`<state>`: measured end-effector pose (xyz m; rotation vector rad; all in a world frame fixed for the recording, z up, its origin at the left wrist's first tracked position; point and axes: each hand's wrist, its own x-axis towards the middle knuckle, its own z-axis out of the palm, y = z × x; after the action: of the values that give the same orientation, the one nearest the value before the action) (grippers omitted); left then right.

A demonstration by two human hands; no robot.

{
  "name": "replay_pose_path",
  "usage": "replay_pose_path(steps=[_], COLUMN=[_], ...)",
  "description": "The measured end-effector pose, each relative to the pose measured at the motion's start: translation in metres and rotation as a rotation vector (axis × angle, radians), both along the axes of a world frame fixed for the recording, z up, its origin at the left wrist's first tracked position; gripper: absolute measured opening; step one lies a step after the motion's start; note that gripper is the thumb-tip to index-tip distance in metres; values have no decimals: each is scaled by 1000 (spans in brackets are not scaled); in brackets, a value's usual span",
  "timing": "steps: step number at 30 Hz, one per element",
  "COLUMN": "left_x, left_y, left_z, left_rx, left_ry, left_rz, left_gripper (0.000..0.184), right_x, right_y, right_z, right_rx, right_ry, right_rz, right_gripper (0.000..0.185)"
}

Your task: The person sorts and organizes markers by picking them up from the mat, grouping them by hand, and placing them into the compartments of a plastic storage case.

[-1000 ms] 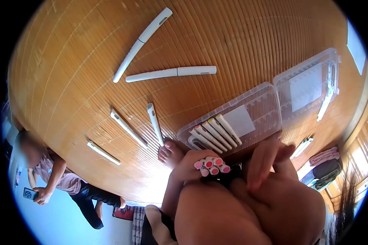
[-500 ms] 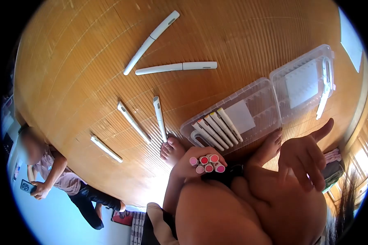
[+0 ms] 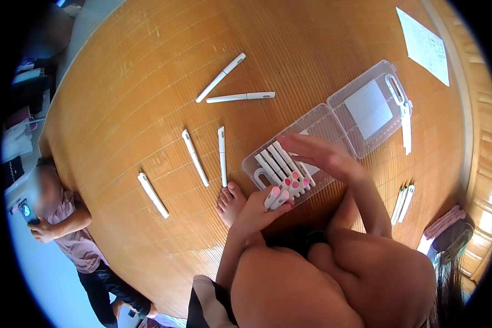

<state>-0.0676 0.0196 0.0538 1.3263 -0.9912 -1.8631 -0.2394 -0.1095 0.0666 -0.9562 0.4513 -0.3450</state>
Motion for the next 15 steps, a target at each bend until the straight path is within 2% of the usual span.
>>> replay_pose_path(steps=[1,3,5,7,9,10,12,13,14,15], left_x=[-1,-4,-6,-7,-6,-8,-11,-11,-11,-12], left_y=[4,9,12,16,25,28,34,37,42,47], left_z=[-3,-5,5,11,11,17,23,23,23,24], left_rx=[-20,-44,-60,-251,-243,-305,-378,-568,-667,-766], left_ry=[-7,75,39,17,42,-149,-340,-389,-412,-439], left_rz=[-2,24,53,132,80,58,40,78,97,120], left_gripper=[21,22,24,26,30,31,33,34,34,35], right_x=[1,5,11,15,16,16,17,18,19,21], right_y=[8,25,46,61,71,74,80,83,87,92], right_z=[1,5,7,8,12,20,40,49,57,66], right_rx=[-20,116,11,-87,-124,-185,-283,-368,-489,-500], right_ry=[-7,-52,-2,48,126,162,108,55,-19,-21], right_rz=[-2,106,118,133,85,68,59,53,50,50], right_gripper=[86,82,76,71,54,38,39,40,38,38])
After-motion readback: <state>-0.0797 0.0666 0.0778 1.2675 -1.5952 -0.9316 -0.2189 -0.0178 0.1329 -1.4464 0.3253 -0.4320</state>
